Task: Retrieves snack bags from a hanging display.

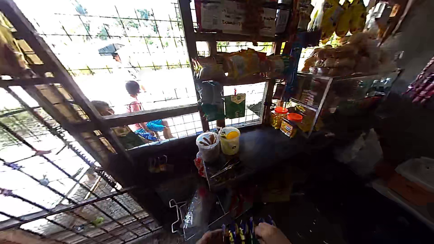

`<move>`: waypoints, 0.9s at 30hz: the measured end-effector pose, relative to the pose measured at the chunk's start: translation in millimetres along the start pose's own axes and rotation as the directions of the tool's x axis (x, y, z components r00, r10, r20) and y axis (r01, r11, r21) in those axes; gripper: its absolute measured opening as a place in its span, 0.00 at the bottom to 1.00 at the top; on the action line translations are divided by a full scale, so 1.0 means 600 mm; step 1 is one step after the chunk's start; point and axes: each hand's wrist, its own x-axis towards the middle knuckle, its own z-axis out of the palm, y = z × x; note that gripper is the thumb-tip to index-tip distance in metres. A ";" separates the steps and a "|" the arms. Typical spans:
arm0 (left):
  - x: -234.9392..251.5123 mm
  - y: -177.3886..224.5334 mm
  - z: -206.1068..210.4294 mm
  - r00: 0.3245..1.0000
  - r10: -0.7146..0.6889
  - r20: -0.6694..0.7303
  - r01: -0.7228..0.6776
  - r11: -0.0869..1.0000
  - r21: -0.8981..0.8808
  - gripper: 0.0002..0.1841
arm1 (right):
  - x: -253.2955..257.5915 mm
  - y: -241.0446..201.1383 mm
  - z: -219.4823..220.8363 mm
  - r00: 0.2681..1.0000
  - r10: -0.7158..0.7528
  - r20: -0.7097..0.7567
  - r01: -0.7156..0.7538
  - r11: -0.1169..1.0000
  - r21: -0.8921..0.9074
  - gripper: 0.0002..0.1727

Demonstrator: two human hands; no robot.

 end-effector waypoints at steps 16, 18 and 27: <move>0.196 0.227 -0.343 0.767 0.636 -0.085 -0.594 0.754 0.281 0.16 | 0.326 -0.227 -0.202 0.883 -0.380 -0.276 0.237 0.868 -0.437 0.06; 0.214 0.249 -0.389 0.754 0.651 -0.086 -0.608 0.741 0.283 0.16 | 0.366 -0.254 -0.216 0.883 -0.397 -0.252 0.269 0.865 -0.423 0.05; 0.291 0.268 -0.462 0.716 0.696 -0.063 -0.663 0.705 0.252 0.15 | 0.442 -0.273 -0.250 0.895 -0.409 -0.176 0.334 0.878 -0.344 0.04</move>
